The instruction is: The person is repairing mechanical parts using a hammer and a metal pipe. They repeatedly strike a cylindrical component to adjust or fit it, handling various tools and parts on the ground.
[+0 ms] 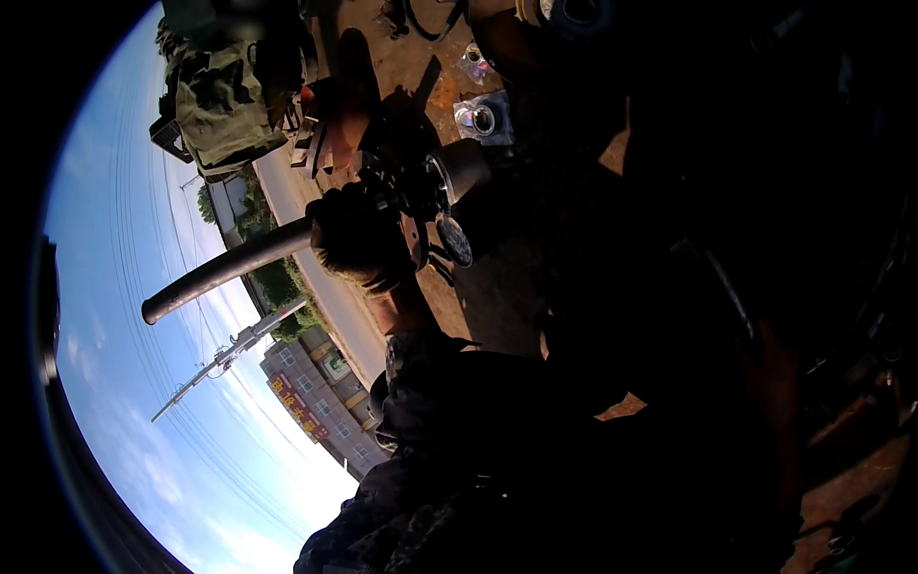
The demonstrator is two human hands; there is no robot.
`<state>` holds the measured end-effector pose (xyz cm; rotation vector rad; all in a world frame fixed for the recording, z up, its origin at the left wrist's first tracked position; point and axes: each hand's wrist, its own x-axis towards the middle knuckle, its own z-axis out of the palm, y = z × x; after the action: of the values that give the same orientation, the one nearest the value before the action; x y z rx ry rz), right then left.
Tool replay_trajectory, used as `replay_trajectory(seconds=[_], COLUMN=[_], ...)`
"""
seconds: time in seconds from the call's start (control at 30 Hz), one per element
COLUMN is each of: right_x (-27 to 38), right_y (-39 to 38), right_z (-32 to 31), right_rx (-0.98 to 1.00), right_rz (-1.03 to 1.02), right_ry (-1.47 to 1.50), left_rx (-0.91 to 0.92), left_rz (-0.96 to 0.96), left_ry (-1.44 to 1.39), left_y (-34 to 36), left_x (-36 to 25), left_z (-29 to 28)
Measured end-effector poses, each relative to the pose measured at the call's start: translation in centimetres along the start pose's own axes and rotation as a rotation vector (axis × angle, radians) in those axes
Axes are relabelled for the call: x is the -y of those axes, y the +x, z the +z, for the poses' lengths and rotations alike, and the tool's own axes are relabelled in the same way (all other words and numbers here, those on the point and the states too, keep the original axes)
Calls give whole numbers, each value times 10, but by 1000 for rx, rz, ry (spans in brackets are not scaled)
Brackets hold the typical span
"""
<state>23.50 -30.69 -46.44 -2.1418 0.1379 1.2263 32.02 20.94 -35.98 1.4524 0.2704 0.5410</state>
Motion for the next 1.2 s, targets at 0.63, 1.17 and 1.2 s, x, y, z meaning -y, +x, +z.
replay_trajectory(seconds=[0.63,1.17,1.2], right_x=[71,382,401], right_y=[-40,-295,-309], right_z=[-53,-221,-223], right_rx=[-263,-802,-828], right_rz=[-421,-920,-962], right_ry=[84,-311,-404], left_rx=[191,376,375], left_rz=[119,55,42], left_ry=[-43,-3,9], left_y=[-12,-14,-13], left_x=[-6,10,10], left_z=[51,96,92])
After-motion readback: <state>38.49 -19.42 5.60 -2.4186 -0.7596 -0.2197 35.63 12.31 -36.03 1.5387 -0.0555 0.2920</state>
